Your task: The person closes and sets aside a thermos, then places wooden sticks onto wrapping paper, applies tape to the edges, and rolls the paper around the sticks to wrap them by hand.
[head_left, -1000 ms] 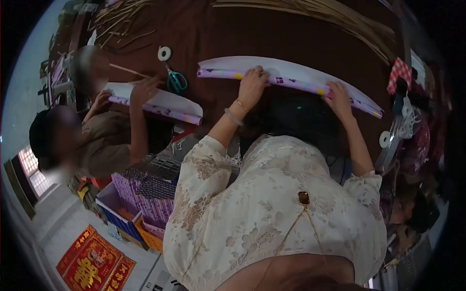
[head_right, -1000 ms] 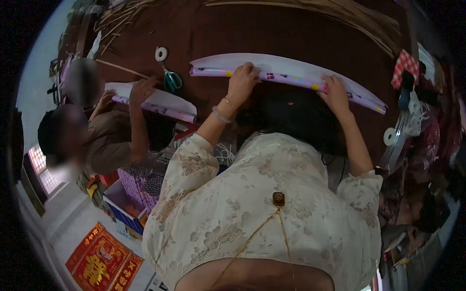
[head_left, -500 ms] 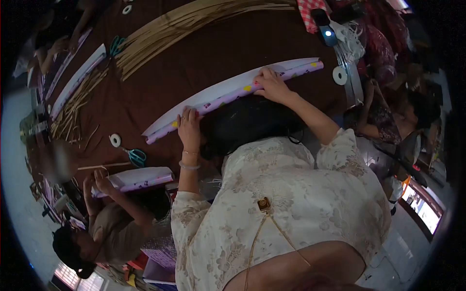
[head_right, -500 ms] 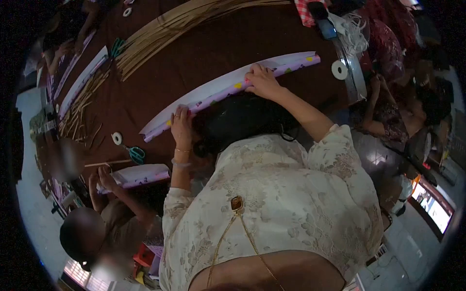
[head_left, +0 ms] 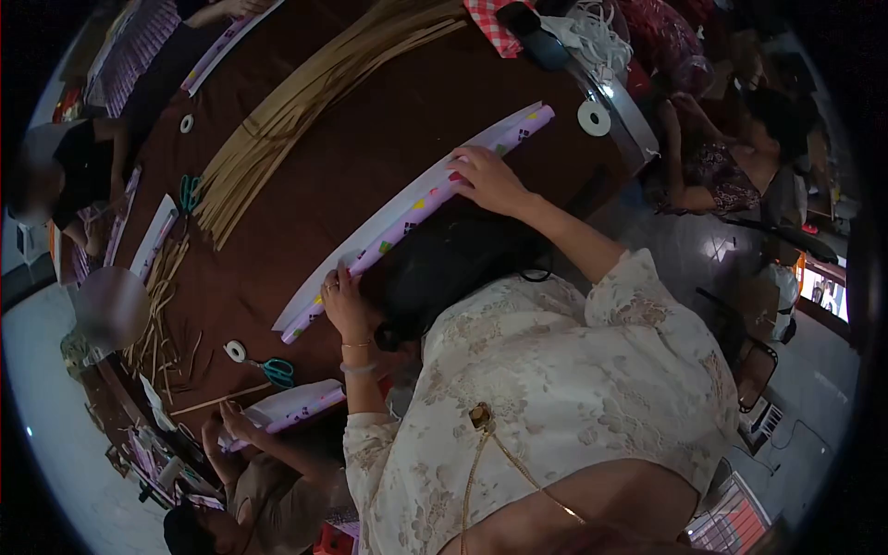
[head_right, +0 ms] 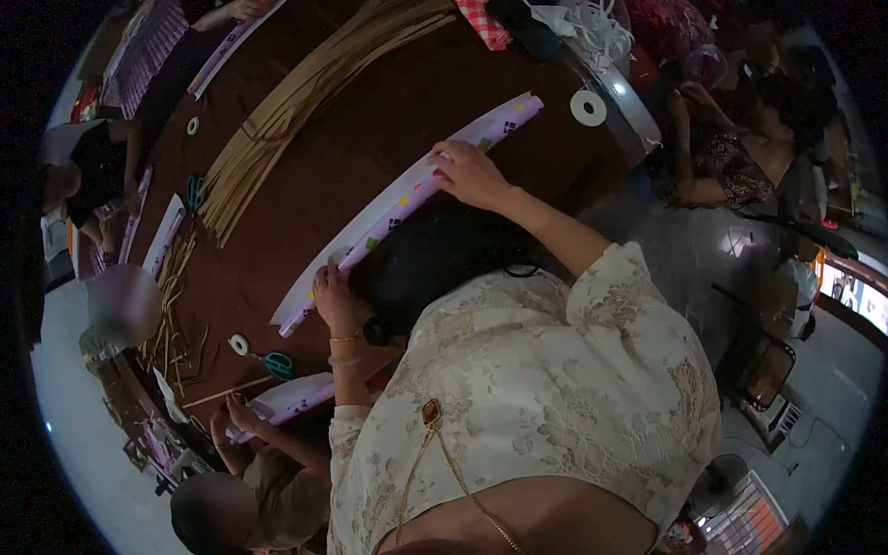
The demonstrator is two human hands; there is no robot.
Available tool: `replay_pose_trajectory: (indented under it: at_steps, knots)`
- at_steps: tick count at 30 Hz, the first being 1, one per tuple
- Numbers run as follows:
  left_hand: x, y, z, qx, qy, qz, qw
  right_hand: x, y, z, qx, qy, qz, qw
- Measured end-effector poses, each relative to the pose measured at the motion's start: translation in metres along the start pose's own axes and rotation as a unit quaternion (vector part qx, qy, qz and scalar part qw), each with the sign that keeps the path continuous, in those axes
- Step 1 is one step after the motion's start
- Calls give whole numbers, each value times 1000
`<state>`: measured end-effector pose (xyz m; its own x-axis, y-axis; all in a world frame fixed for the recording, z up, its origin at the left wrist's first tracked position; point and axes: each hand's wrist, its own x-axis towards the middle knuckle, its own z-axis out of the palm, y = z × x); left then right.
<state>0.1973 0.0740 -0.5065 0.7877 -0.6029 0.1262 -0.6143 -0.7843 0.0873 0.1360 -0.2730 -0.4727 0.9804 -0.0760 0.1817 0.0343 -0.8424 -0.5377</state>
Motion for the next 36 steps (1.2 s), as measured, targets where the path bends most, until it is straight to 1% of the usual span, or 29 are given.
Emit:
replay_pose_trajectory:
  at_steps: [1,2,3,4,5,7,9,11,12,13,14,15,17,19,20,21,22,23,24,25,26,27,28,30,31,32,35,36]
  knots:
    - [3,4,-3,-2,1,3,1000,-6,8,-9,-2,45,49,998]
    - [4,7,-7,-43,1,-39,998,-15,20,-19,-3,89,98,991]
    - [4,10,-10,-83,0,-82,993,-25,46,-24,-83,167,98,978]
    - [2,10,-8,-83,-3,-84,993,-34,62,-37,-129,207,154,957]
    - [2,9,-6,-103,-2,-106,989,-43,82,-50,-175,247,206,930]
    - [1,8,-7,-115,-3,-140,984,-65,127,-66,-281,254,279,883]
    - [4,8,-14,-108,-14,-79,991,-83,162,-73,-351,193,305,864]
    - [5,1,-9,-87,-10,-91,992,-90,174,-73,-382,186,271,864]
    - [7,4,-13,-90,-16,-98,991,-89,177,-76,-375,158,282,869]
    - [8,6,-15,-94,-23,-108,989,-93,190,-75,-369,170,258,876]
    - [6,5,-10,-105,23,-103,989,-95,201,-72,-361,181,233,885]
    - [6,5,-10,-114,29,-107,987,-88,196,-79,-324,135,304,886]
    - [6,5,-10,-136,37,-118,983,-65,170,-90,-182,145,381,895]
    - [5,6,-8,-124,26,-127,984,-52,185,-88,-85,164,362,914]
    - [6,7,-11,-127,35,-124,983,-48,195,-85,44,168,323,930]
    - [5,8,-11,-130,44,-121,983,-34,172,-76,284,212,303,885]
    - [5,6,-5,-124,51,-121,984,-17,133,-70,507,237,275,781]
    - [3,5,-1,-118,58,-118,984,0,101,-68,644,139,227,717]
    - [3,6,-9,-126,43,-124,983,18,61,-60,702,51,210,679]
    - [2,5,-4,-126,56,-126,982,32,30,-50,749,-37,192,633]
    - [0,5,1,-128,69,-127,981,46,21,-29,486,-135,139,852]
    - [1,5,-5,-117,50,-125,984,58,-12,-13,590,-194,147,770]
    - [-1,5,-2,-115,54,-141,982,69,-44,3,680,-252,157,671]
    - [4,13,-1,-125,92,-126,980,86,-52,47,636,-343,166,672]
    - [5,16,0,-135,95,-132,977,100,-64,58,600,-426,109,668]
    - [6,18,1,-132,101,-149,975,110,-74,70,594,-442,103,664]
    - [6,23,-12,-145,91,-143,975,121,-103,89,571,-502,110,640]
    - [4,23,-12,-141,97,-156,973,120,-113,87,579,-489,141,638]
